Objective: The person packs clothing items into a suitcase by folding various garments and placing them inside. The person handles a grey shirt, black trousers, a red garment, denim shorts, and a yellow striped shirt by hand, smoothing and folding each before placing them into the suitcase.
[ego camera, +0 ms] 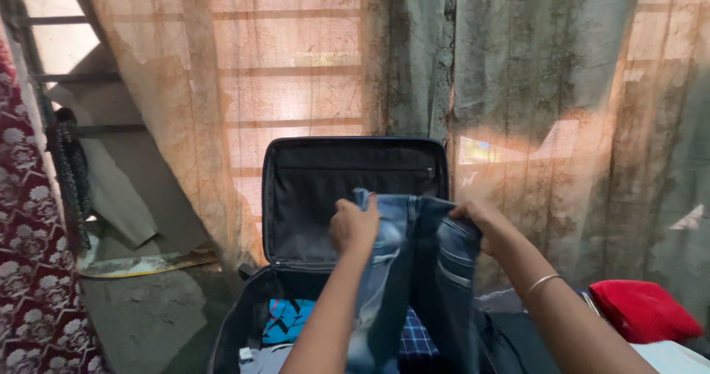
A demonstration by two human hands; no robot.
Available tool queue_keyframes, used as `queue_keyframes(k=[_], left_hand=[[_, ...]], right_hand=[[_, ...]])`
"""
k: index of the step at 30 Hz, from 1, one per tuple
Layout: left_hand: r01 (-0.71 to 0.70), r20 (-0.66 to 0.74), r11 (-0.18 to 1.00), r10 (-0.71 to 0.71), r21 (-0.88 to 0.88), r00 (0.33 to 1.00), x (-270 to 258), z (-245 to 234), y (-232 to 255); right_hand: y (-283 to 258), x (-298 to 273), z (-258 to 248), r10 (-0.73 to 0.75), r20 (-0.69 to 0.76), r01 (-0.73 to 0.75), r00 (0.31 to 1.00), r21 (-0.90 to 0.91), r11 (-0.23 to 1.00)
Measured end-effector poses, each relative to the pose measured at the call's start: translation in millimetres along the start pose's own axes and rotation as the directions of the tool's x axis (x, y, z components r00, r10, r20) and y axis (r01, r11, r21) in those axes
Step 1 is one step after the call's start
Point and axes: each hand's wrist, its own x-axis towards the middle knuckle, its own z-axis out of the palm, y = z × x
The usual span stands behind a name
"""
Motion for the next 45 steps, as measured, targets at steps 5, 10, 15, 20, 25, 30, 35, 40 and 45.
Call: queue_keyframes(k=[5, 10, 15, 20, 25, 30, 35, 40, 45], left_hand=[[-0.197, 0.280, 0.955, 0.255, -0.220, 0.925, -17.9, 34.8, 25.2], [-0.299, 0.235, 0.903, 0.377, -0.309, 0.896, -19.9, 51.9, 27.9], [-0.276, 0.136, 0.945, 0.301, -0.175, 0.944, -17.0, 45.3, 22.5], [-0.084, -0.176, 0.917, 0.016, -0.390, 0.984, -15.7, 34.9, 30.7], [-0.104, -0.273, 0.832, -0.059, -0.545, 0.960, -29.1, 20.2, 37.4], [-0.122, -0.429, 0.856, -0.125, -0.503, 0.894, -40.4, 25.3, 37.8], [-0.076, -0.147, 0.697, -0.042, -0.713, 0.988, -51.6, 43.9, 55.4], [-0.199, 0.022, 0.833, 0.245, -0.516, 0.969, -11.4, 16.1, -5.8], [0.198, 0.418, 0.933, -0.057, -0.301, 0.907, -9.0, -4.0, -100.5]], right_hand=[[-21.7, -19.9, 30.0, -0.108, 0.120, 0.057, 0.987, 0.370, 0.927], [-41.1, -57.3, 46.5, -0.235, 0.186, 0.155, 0.954, 0.363, 0.919], [-32.2, -76.0, 52.8, -0.346, 0.416, 0.237, 0.841, 0.291, 0.927], [34.6, -52.3, 59.7, -0.752, 0.204, 0.778, 0.627, -0.115, 0.618], [92.3, -54.7, 41.6, -0.528, 0.425, 0.675, 0.735, -0.377, 0.634], [58.2, -71.1, 41.1, -0.463, 0.532, 0.606, 0.709, -0.122, 0.786], [38.8, -84.8, 72.4, -0.739, 0.294, 0.788, 0.606, -0.096, 0.608], [19.6, -78.4, 62.0, -0.326, 0.197, 0.294, 0.925, 0.172, 0.940], [-8.3, -67.0, 58.2, -0.188, 0.224, 0.145, 0.956, 0.197, 0.970]])
